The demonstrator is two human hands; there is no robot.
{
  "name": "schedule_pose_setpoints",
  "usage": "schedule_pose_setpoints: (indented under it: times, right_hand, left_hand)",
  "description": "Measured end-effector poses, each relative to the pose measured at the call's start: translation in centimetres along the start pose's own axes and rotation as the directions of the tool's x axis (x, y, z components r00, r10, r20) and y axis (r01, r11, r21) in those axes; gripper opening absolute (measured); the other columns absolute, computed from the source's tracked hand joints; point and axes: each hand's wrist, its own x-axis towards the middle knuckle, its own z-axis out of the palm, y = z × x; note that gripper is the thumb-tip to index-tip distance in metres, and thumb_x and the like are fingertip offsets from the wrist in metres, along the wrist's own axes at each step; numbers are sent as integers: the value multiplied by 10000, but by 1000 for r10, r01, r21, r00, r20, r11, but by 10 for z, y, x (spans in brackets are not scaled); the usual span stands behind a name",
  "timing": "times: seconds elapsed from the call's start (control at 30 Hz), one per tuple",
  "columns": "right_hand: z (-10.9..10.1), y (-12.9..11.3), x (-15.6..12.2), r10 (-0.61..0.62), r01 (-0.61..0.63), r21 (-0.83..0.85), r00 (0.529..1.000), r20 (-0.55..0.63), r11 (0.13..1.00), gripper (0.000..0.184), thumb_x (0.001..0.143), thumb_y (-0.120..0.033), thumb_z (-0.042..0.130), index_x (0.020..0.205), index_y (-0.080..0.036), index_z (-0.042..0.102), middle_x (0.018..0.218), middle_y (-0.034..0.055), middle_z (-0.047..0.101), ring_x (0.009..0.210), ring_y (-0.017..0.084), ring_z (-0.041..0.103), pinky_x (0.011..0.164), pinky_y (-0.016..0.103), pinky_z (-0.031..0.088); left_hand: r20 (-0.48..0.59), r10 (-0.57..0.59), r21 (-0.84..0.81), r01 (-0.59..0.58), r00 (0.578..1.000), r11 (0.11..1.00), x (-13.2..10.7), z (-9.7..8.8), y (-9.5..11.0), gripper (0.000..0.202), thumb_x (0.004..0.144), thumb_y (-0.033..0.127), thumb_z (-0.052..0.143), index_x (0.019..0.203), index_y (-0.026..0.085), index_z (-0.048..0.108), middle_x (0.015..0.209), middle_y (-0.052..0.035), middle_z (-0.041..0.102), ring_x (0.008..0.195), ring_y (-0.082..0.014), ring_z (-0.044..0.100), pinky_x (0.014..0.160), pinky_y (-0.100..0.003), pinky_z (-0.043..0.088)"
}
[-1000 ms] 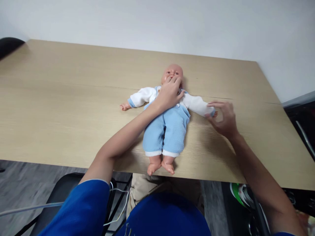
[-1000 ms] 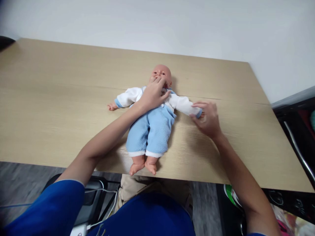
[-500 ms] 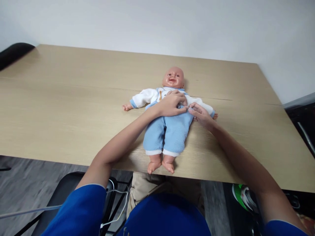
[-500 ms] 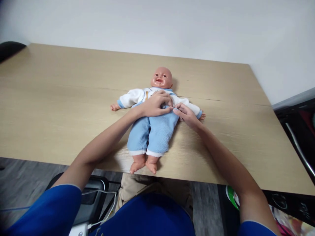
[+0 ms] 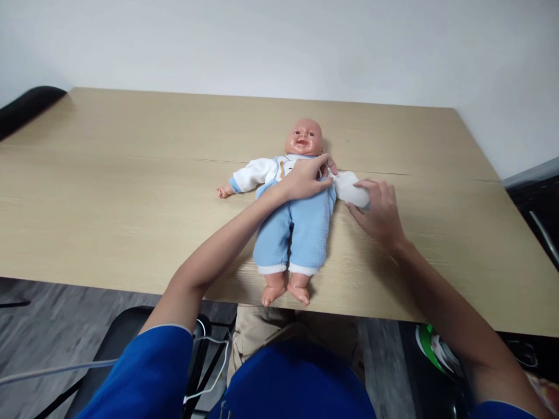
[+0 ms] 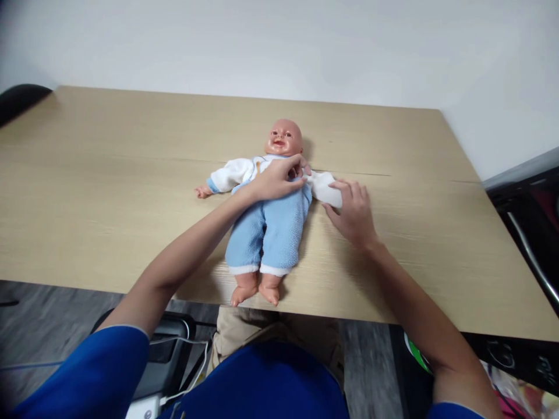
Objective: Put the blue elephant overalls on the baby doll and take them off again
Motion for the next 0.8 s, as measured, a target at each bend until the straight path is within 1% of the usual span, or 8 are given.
schedule_pose_setpoints:
  times: [0.1,0.2,0.3,0.43,0.57,0.67,0.73,0.8]
  right_hand:
    - [0,29,2,0,0,-51,1000,4,999,692,1048,-657,801,1585,-229,714,1591,253,780,1482,533,711,1289,741,568]
    - [-2,48,7,61,-61,-25,998,10,998,655,982,-746,838,1381,-227,800,1317,226,860,1263,501,796,1148,678,653]
    - [-8,43,11,141,-138,58,988,-54,989,603,904,-787,923,1190,-270,801,1175,179,861,1109,444,818,1029,610,699]
    - [-16,18,10,233,-196,265,966,-115,944,788,818,-800,1037,1337,-268,775,1288,179,856,1150,429,842,1037,592,727]
    - [-12,10,7,251,-212,454,968,-27,865,1096,811,-873,1025,1639,-255,660,1401,203,818,1276,438,837,1131,608,728]
    - [-2,18,5,270,-247,536,962,37,807,1244,799,-961,976,1760,-282,574,1654,232,714,1446,453,788,1184,624,732]
    - [4,22,4,255,-275,535,960,112,799,1183,818,-977,955,1725,-290,630,1703,226,693,1455,452,790,1183,641,742]
    - [10,19,4,188,-258,490,964,188,833,1012,897,-956,911,1638,-290,732,1663,214,745,1460,454,795,1255,689,702]
  left_hand:
    - [26,84,154,-87,996,984,9,4,5,241,1078,300,665,1286,223,760,1328,-152,837,1283,-355,760,1232,-530,571]
    - [81,137,259,-154,987,954,21,10,5,415,1037,396,790,1406,212,745,1526,-209,776,1462,-431,673,1312,-592,513]
    - [167,114,304,-161,979,939,31,20,3,679,938,465,918,1524,198,702,1609,-247,738,1519,-475,626,1304,-608,502]
    - [213,52,358,-127,976,925,36,30,1,753,925,463,896,1589,175,688,1599,-258,768,1503,-486,638,1299,-614,478]
    - [143,91,312,-132,986,941,29,30,-3,598,992,384,768,1551,177,735,1524,-221,823,1425,-452,718,1281,-584,500]
    - [46,106,217,-114,993,970,24,27,-7,548,993,353,755,1513,179,740,1497,-201,846,1389,-414,763,1280,-549,532]
    - [-35,87,147,-81,996,986,21,24,-8,503,990,337,765,1471,191,745,1504,-190,849,1396,-393,773,1279,-527,552]
    - [-101,57,66,-50,993,997,18,21,-8,454,997,324,765,1435,205,743,1495,-172,854,1386,-369,782,1256,-504,582]
